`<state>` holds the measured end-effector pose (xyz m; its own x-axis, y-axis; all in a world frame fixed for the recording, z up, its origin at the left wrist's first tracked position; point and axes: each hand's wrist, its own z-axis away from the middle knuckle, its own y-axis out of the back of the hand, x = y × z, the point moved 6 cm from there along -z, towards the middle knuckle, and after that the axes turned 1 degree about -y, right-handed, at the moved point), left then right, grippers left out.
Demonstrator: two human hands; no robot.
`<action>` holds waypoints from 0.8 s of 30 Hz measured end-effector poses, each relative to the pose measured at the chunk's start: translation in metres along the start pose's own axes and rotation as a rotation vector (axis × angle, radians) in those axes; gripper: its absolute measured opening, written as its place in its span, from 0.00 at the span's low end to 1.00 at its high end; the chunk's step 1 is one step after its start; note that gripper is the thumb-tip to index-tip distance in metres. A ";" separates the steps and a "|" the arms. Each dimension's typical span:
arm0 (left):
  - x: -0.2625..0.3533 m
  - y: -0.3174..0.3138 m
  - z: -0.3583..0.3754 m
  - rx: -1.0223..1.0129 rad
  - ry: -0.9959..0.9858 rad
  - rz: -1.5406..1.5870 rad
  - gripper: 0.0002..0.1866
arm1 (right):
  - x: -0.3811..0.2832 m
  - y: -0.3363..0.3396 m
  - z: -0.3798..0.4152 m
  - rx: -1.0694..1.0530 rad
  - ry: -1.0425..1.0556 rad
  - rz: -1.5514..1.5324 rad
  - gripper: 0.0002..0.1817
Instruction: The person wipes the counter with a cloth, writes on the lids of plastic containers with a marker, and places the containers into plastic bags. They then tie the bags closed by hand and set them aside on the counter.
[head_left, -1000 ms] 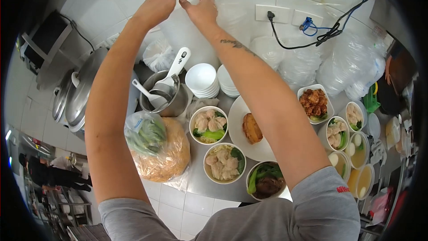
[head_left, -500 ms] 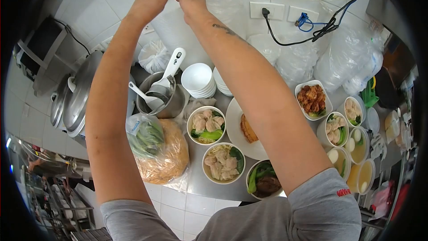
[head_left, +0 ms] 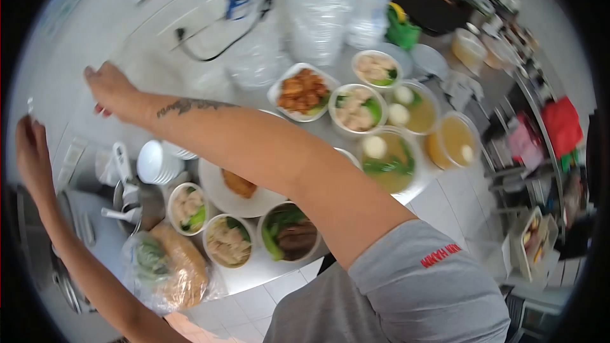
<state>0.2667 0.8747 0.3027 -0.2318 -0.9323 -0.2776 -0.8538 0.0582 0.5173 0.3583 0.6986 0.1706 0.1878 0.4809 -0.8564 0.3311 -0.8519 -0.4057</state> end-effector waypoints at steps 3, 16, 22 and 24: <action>0.134 0.026 0.007 -0.031 0.036 0.214 0.15 | -0.087 0.044 0.098 -0.136 0.221 -0.149 0.14; 0.596 0.104 -0.032 -0.071 -0.084 1.031 0.09 | -0.307 0.329 0.376 0.196 0.542 0.592 0.08; 0.646 0.113 -0.039 0.015 -0.010 0.837 0.10 | -0.342 0.394 0.439 0.229 0.486 0.400 0.08; 0.638 0.119 -0.025 -0.065 -0.048 0.685 0.12 | -0.346 0.423 0.458 0.215 0.459 0.254 0.08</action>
<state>0.0286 0.2781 0.2076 -0.7306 -0.6763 0.0943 -0.4784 0.6055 0.6360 0.0101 0.0764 0.1490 0.6356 0.2549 -0.7287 0.0360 -0.9527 -0.3019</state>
